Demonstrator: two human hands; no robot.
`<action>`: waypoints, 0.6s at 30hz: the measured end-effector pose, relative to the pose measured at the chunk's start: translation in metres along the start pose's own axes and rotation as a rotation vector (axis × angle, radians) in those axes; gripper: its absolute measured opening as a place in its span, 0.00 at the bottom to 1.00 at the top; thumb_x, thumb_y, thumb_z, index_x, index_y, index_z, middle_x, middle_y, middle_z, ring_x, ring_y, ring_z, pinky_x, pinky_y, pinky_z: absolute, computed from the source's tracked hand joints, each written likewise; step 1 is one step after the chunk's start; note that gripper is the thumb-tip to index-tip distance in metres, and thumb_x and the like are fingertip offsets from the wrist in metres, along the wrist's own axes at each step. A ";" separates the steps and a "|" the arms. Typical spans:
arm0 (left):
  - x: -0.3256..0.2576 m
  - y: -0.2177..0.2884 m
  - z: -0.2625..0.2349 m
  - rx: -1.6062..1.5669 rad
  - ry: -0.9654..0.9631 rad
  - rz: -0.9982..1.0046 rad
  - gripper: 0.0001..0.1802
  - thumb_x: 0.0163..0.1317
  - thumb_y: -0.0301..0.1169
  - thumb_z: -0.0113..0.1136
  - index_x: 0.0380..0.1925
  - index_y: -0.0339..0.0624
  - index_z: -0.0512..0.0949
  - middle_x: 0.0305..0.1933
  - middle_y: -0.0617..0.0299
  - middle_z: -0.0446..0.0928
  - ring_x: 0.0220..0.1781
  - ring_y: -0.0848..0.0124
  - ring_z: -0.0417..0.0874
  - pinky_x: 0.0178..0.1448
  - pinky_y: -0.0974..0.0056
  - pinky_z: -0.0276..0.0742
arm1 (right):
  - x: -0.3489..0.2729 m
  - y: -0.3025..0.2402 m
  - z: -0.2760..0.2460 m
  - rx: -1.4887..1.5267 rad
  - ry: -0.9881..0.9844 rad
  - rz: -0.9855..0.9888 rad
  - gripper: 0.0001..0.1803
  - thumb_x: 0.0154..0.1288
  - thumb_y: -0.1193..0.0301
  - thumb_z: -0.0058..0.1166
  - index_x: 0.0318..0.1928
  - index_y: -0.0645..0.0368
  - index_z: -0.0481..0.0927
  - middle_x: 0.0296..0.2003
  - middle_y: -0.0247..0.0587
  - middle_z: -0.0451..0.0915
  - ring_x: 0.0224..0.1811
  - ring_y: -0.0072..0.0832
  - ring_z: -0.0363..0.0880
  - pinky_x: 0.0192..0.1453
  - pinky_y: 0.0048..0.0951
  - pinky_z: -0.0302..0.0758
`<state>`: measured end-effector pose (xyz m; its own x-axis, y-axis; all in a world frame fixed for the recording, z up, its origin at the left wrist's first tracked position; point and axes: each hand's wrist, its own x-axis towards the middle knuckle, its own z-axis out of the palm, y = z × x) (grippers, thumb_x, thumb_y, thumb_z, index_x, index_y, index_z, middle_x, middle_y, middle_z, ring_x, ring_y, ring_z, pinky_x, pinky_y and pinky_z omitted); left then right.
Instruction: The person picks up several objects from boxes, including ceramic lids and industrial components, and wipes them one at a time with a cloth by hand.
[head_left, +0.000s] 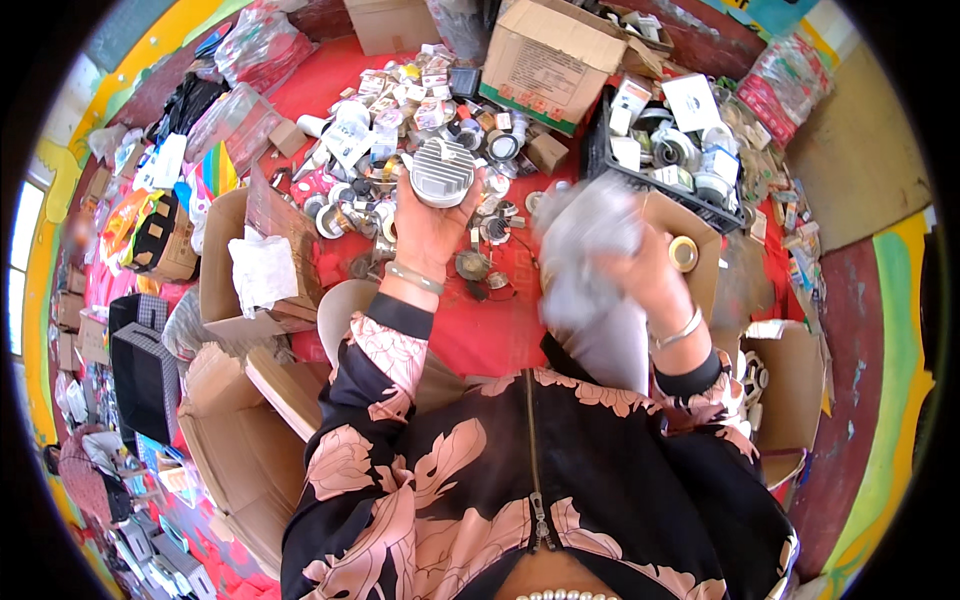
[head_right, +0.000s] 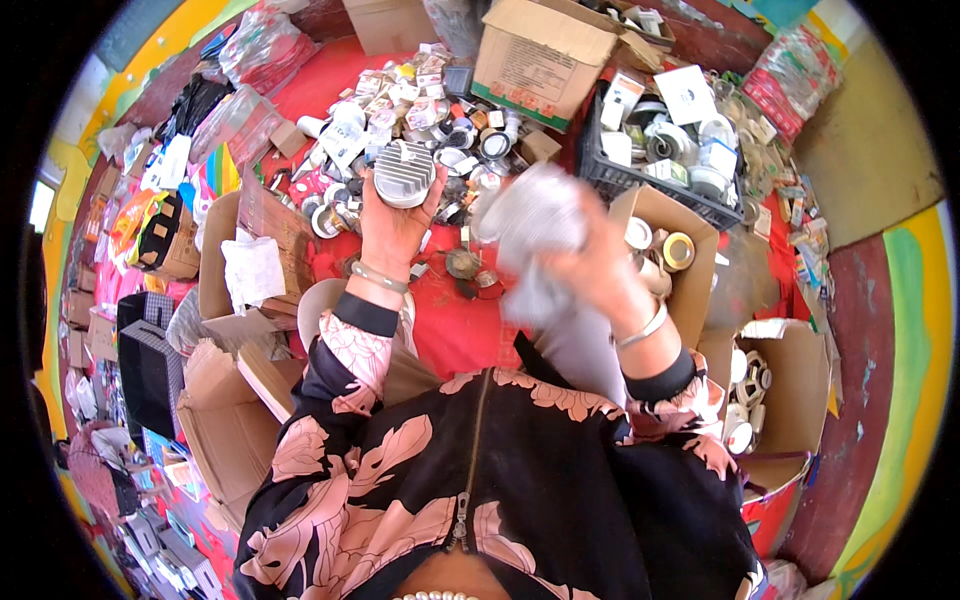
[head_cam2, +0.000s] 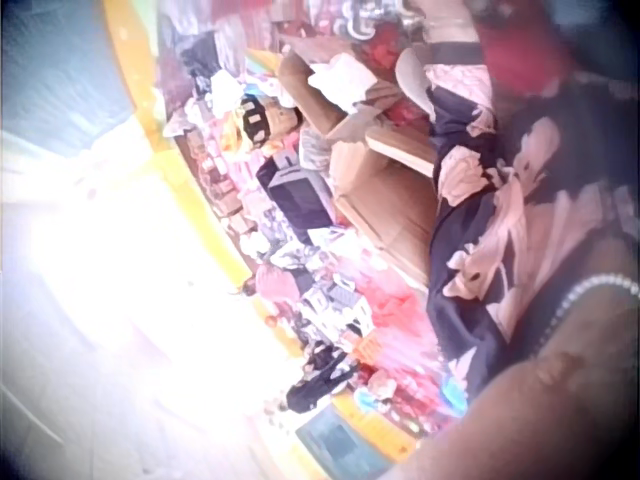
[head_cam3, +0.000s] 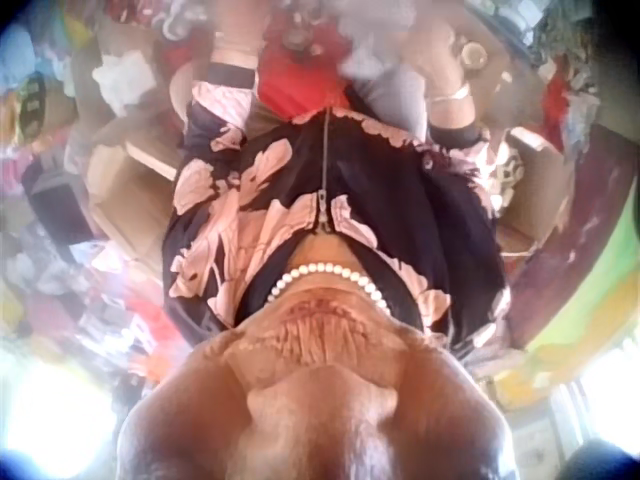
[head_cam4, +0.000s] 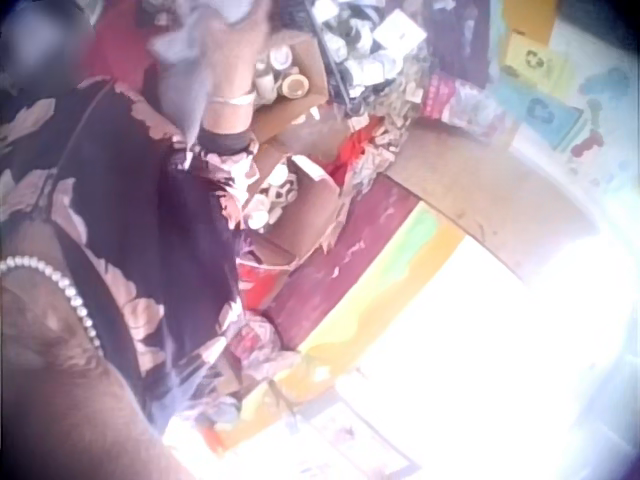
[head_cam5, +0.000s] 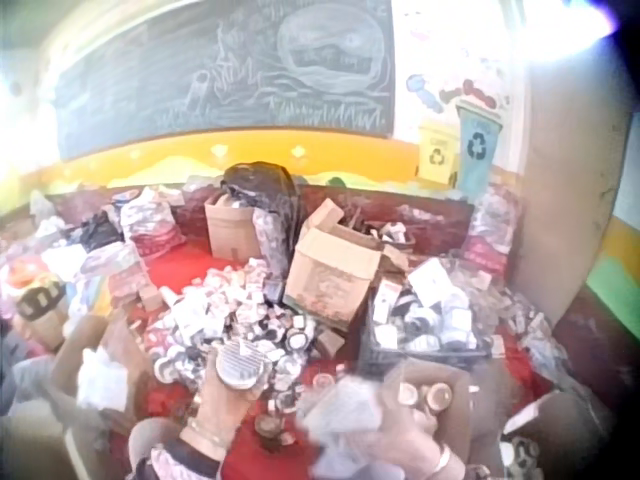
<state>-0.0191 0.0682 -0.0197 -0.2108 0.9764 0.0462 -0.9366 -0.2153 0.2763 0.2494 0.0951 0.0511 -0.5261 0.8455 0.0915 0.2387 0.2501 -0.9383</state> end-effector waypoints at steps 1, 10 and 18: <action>-0.009 -0.008 0.007 -0.075 0.023 -0.009 0.31 0.67 0.53 0.34 0.58 0.41 0.64 0.56 0.46 0.68 0.59 0.44 0.67 0.58 0.48 0.72 | -0.020 -0.017 0.006 -0.334 -0.187 -0.061 0.34 0.44 0.66 0.64 0.53 0.62 0.67 0.36 0.51 0.79 0.39 0.39 0.80 0.45 0.33 0.74; -0.070 -0.093 0.066 0.166 -0.073 -0.291 0.42 0.54 0.65 0.44 0.59 0.44 0.63 0.58 0.51 0.69 0.56 0.50 0.72 0.56 0.53 0.73 | -0.107 0.004 -0.006 -0.614 -0.056 -0.314 0.40 0.46 0.54 0.63 0.58 0.59 0.64 0.48 0.53 0.71 0.50 0.45 0.71 0.47 0.41 0.72; -0.097 -0.164 0.091 0.517 -0.065 -0.346 0.35 0.61 0.62 0.39 0.56 0.46 0.65 0.54 0.58 0.71 0.55 0.63 0.71 0.59 0.56 0.65 | -0.113 0.018 -0.014 -0.470 0.307 -0.307 0.39 0.45 0.72 0.64 0.59 0.59 0.61 0.52 0.52 0.66 0.50 0.49 0.71 0.50 0.37 0.73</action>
<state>0.1804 0.0100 0.0182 0.1131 0.9908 -0.0750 -0.6878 0.1325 0.7137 0.3247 0.0111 0.0287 -0.3859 0.7817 0.4900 0.4837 0.6237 -0.6140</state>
